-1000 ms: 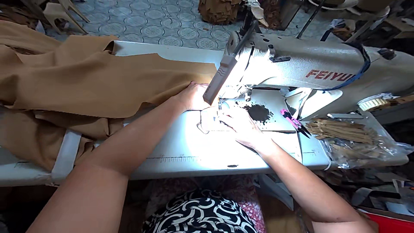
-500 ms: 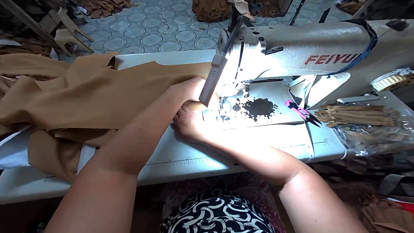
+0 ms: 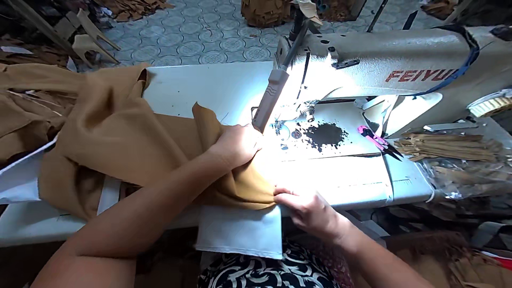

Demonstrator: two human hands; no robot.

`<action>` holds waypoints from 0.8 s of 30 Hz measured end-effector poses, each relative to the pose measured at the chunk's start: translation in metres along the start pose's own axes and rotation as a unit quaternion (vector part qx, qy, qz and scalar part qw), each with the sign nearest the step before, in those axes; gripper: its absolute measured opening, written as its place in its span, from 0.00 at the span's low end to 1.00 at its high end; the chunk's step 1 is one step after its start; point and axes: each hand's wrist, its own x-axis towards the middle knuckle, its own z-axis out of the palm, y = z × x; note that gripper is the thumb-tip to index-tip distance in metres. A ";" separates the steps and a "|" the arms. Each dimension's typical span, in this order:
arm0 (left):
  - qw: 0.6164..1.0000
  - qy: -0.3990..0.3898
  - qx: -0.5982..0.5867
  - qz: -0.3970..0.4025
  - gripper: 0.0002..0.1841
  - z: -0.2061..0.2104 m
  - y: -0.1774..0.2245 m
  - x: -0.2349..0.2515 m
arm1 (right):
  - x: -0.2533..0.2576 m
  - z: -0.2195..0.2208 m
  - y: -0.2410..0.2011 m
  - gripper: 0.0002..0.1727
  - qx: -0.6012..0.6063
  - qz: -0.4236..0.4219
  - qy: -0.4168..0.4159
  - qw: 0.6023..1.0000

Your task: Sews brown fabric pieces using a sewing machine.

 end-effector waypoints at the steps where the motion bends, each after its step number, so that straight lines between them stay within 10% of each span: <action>1: 1.000 -0.010 0.007 -0.010 0.18 -0.001 0.005 -0.002 | -0.005 -0.003 0.002 0.12 -0.005 0.010 0.010 1.000; 6: 0.999 0.024 -0.039 0.005 0.16 -0.003 0.002 -0.008 | -0.006 -0.003 0.010 0.14 0.002 0.019 0.023 1.000; 11: 0.958 0.254 -0.088 0.096 0.10 -0.010 -0.015 -0.089 | -0.003 -0.006 0.016 0.14 0.058 0.023 0.021 0.998; 18: 0.991 0.116 -0.066 -0.005 0.32 0.020 -0.084 -0.181 | -0.004 -0.008 0.016 0.16 0.058 0.031 0.030 0.997; 24: 0.989 0.126 -0.041 -0.071 0.11 0.020 -0.082 -0.205 | -0.006 -0.010 0.011 0.17 0.052 0.053 0.026 0.997</action>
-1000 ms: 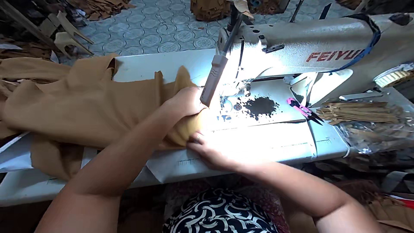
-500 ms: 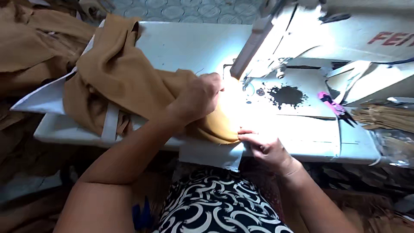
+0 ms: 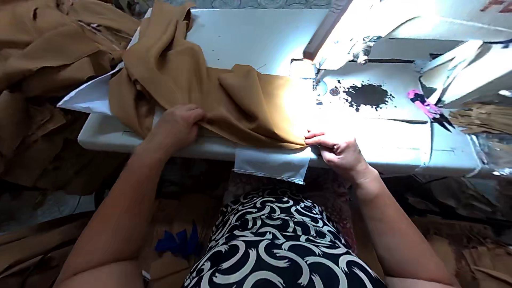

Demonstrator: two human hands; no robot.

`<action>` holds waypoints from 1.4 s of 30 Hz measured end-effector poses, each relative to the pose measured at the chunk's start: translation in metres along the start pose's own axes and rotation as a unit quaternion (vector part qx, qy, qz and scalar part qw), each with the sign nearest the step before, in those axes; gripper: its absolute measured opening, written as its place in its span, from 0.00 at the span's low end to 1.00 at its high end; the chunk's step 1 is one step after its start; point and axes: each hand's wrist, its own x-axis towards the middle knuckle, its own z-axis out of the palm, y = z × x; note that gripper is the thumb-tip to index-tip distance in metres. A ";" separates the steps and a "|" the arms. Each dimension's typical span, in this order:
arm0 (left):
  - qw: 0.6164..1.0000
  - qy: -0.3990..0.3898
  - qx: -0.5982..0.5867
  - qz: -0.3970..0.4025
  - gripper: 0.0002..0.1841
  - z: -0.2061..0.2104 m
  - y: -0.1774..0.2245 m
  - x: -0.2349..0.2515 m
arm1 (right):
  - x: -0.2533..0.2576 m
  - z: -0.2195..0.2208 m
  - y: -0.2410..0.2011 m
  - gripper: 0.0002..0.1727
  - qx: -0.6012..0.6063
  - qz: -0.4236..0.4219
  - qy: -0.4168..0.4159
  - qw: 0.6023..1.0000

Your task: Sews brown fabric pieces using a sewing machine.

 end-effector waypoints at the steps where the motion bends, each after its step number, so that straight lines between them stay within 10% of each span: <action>1: 0.999 -0.034 -0.006 0.004 0.08 -0.015 0.009 -0.006 | 0.000 -0.001 0.000 0.17 0.009 0.002 -0.001 1.000; 6: 0.916 -0.250 -0.232 0.209 0.22 -0.059 0.054 -0.029 | 0.003 0.001 0.002 0.16 0.046 0.005 0.008 0.999; 8: 0.936 -0.196 -0.197 0.216 0.25 -0.047 0.076 -0.011 | 0.003 0.003 0.005 0.17 0.041 -0.001 0.010 0.999; 14: 0.978 -0.045 -0.142 0.146 0.20 0.030 0.112 0.092 | 0.003 0.004 0.001 0.16 0.020 -0.003 0.012 1.000; 25: 0.987 -0.151 -0.030 -0.053 0.36 0.054 0.104 0.152 | -0.003 -0.004 -0.012 0.23 -0.046 0.093 -0.046 0.994; 33: 0.978 -0.186 -0.001 -0.095 0.46 0.052 0.117 0.152 | -0.014 -0.006 -0.008 0.24 -0.163 0.005 -0.019 0.986; 36: 0.997 -0.081 -0.004 -0.006 0.40 0.062 0.114 0.144 | -0.015 -0.004 -0.006 0.21 -0.175 -0.022 -0.029 0.984; 39: 0.966 0.092 -0.051 0.237 0.13 0.076 0.115 0.125 | -0.014 -0.002 -0.005 0.18 -0.204 -0.062 -0.017 0.977; 42: 0.935 0.067 -0.087 0.336 0.13 0.084 0.122 0.099 | -0.005 -0.011 -0.013 0.17 -0.205 -0.075 -0.057 0.974</action>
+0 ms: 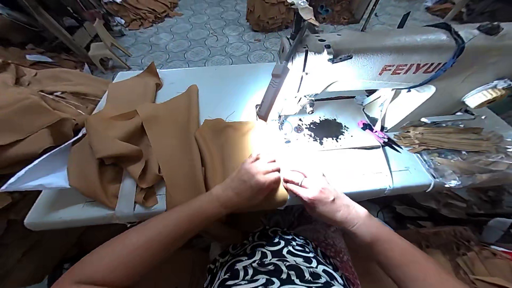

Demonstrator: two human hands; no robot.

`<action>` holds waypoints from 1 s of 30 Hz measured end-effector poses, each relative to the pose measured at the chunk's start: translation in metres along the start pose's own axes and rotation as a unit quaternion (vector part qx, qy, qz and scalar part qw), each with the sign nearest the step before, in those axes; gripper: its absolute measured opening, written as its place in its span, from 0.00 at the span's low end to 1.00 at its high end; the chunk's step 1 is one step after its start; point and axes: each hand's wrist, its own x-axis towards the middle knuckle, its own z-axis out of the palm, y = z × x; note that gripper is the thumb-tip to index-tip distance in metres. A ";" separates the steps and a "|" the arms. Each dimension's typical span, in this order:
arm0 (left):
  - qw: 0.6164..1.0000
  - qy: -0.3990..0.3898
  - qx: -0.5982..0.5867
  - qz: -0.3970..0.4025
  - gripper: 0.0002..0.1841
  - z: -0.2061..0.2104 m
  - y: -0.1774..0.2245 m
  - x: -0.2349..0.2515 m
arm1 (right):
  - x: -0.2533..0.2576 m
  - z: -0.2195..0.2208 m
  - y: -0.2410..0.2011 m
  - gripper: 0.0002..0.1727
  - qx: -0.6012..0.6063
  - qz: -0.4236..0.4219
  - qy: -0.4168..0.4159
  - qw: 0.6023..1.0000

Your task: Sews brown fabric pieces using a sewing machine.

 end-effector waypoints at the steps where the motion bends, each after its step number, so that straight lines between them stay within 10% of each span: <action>1: 1.000 -0.014 -0.005 0.001 0.15 0.001 0.004 -0.005 | 0.005 -0.010 -0.002 0.17 0.013 0.005 -0.031 0.999; 30: 0.994 -0.080 -0.037 -0.063 0.27 0.010 -0.080 0.031 | 0.061 -0.005 0.116 0.20 0.105 -0.046 -0.091 0.989</action>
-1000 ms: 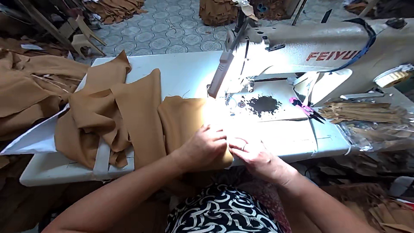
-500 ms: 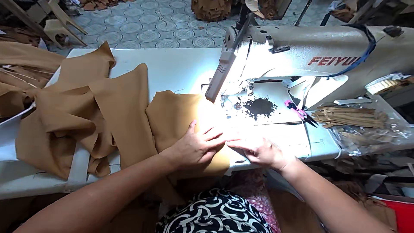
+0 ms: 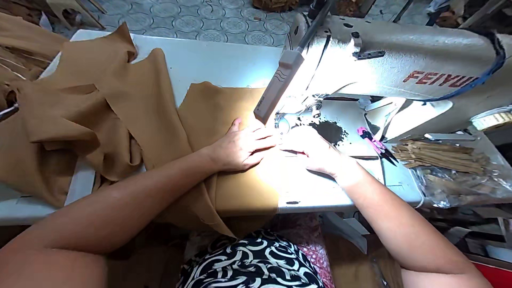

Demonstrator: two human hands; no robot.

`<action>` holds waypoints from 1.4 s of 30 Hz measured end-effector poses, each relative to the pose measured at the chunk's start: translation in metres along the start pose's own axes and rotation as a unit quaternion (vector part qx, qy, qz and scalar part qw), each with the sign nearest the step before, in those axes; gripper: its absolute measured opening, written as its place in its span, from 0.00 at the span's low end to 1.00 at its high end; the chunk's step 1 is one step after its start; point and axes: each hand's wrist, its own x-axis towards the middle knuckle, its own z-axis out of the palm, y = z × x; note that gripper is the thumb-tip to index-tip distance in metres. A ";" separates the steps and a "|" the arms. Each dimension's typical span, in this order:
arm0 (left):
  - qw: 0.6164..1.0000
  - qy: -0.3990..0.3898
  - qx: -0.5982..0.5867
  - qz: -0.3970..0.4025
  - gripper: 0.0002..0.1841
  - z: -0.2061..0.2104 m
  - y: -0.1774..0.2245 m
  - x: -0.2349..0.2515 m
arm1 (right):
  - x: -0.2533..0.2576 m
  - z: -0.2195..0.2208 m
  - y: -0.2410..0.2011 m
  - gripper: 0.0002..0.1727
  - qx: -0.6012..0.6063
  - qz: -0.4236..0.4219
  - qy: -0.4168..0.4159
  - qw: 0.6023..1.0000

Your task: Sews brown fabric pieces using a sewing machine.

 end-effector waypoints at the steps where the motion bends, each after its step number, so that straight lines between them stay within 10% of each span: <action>1: 1.000 -0.001 -0.002 0.003 0.27 0.000 -0.006 0.003 | 0.003 -0.001 0.003 0.19 -0.002 0.005 -0.004 1.000; 19: 0.998 -0.064 -0.002 0.013 0.29 -0.010 -0.068 0.034 | 0.020 0.002 0.013 0.17 -0.068 0.061 0.007 0.996; 28: 0.979 0.024 0.114 -0.168 0.33 0.000 0.114 -0.010 | -0.034 0.026 -0.061 0.20 -0.088 0.125 0.082 0.985; 33: 0.975 0.131 0.089 -0.154 0.11 0.026 0.108 -0.013 | -0.039 0.030 -0.064 0.21 -0.103 0.092 0.099 0.986; 42: 0.971 0.171 0.091 -0.142 0.16 0.045 0.112 -0.014 | -0.025 0.028 -0.047 0.19 -0.063 0.003 0.099 0.993</action>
